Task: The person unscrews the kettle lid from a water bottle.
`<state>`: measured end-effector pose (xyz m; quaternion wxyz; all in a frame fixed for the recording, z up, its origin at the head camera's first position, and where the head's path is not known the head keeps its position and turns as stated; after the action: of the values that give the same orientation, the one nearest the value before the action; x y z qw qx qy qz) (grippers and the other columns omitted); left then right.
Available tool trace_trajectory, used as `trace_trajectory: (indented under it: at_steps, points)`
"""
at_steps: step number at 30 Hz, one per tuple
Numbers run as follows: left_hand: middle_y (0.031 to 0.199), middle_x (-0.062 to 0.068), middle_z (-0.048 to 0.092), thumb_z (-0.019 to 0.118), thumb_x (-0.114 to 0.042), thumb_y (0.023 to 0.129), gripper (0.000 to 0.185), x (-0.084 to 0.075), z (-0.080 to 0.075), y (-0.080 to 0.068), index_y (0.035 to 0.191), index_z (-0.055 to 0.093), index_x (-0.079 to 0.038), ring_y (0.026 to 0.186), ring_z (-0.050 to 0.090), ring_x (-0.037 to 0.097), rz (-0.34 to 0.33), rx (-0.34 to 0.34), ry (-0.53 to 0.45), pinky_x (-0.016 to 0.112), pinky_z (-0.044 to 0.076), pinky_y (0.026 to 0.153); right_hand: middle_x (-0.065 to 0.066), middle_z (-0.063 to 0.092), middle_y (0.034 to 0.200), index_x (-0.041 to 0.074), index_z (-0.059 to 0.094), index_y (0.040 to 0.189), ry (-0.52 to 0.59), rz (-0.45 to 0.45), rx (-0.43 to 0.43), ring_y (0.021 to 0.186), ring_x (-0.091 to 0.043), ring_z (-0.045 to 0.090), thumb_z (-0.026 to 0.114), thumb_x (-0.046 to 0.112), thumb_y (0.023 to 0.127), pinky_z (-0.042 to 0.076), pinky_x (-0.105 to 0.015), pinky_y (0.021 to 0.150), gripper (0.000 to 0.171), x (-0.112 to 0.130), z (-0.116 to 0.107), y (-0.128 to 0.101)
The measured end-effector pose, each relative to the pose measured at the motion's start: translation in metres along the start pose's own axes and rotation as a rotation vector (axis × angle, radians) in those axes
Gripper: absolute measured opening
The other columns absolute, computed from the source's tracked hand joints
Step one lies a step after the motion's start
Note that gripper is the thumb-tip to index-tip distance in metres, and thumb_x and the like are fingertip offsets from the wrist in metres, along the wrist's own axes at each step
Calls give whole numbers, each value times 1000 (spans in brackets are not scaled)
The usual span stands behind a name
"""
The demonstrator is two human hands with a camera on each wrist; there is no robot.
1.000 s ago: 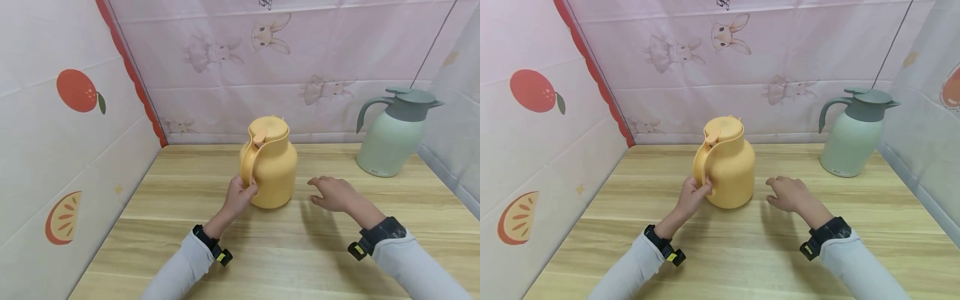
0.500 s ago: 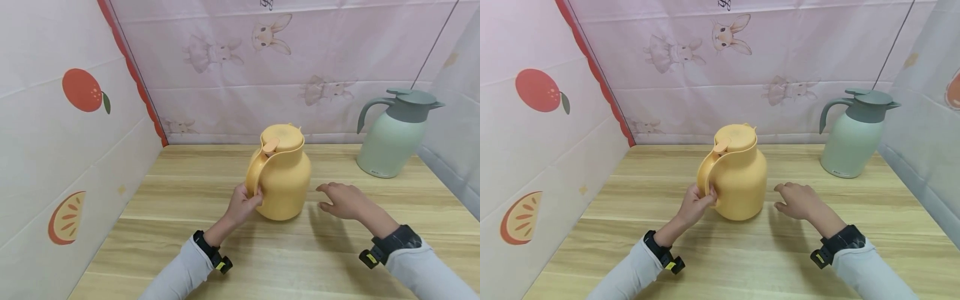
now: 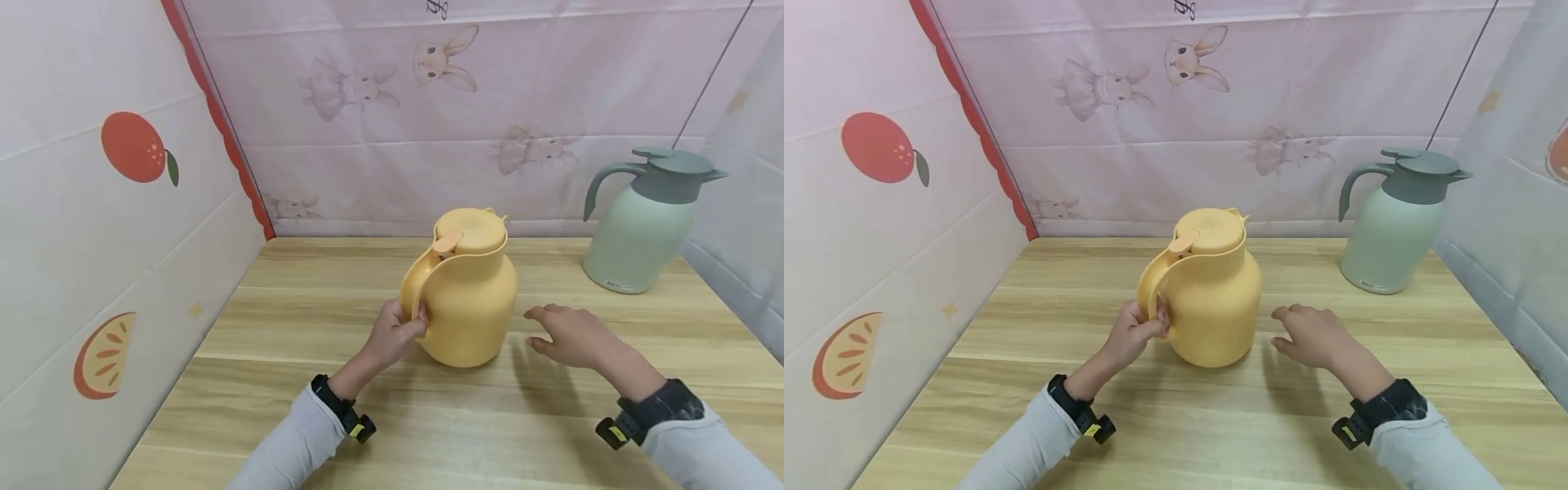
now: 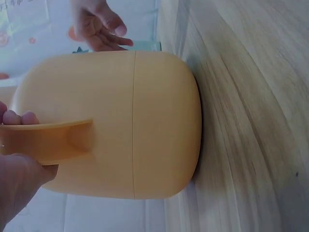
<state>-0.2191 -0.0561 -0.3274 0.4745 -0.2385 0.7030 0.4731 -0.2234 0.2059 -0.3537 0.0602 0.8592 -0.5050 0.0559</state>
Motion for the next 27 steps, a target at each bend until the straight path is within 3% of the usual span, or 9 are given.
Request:
trace_trajectory:
  at_steps: [4, 9, 14, 20, 27]
  points:
    - [64, 5, 46, 42, 20, 74, 10, 7, -1, 1, 70, 45, 11, 57, 42, 11, 20, 26, 0, 21, 34, 52, -19, 62, 102, -3, 59, 113, 7, -5, -46, 87, -34, 61, 67, 27, 85, 49, -48, 69, 41, 2, -4, -2]
    - [66, 6, 46, 42, 20, 76, 13, 26, -5, 2, 72, 46, 9, 58, 44, 12, 36, 49, -9, 22, 35, 53, -20, 63, 100, -3, 60, 112, -20, -54, -196, 84, -35, 62, 69, 26, 82, 49, -48, 64, 43, 7, -16, -1]
    - [67, 6, 47, 44, 16, 77, 11, 32, -7, 3, 73, 47, 6, 61, 45, 14, 39, 65, -34, 25, 37, 55, -21, 63, 103, -2, 59, 115, -34, -62, -306, 86, -36, 62, 70, 28, 80, 47, -50, 68, 48, 9, -29, 1]
    - [67, 8, 48, 45, 11, 76, 5, 33, -7, 5, 74, 46, 7, 63, 46, 15, 38, 85, -75, 26, 38, 57, -23, 61, 108, -4, 54, 121, 7, -62, -351, 93, -39, 59, 69, 31, 81, 46, -52, 74, 55, 12, -48, 3]
    - [67, 7, 48, 44, 13, 74, 6, 34, -11, 7, 75, 46, 8, 64, 46, 14, 25, 76, -103, 23, 39, 58, -24, 52, 124, -3, 42, 133, 69, -57, -397, 109, -42, 50, 68, 38, 81, 41, -56, 84, 71, 25, -72, 10]
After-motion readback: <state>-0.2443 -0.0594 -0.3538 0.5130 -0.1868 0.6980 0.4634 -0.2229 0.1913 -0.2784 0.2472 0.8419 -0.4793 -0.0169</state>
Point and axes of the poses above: each hand's wrist, its own y-axis towards the middle knuckle, its own z-axis out of the palm, x = y × z, the point moved 4 cm from there along y, towards the middle knuckle
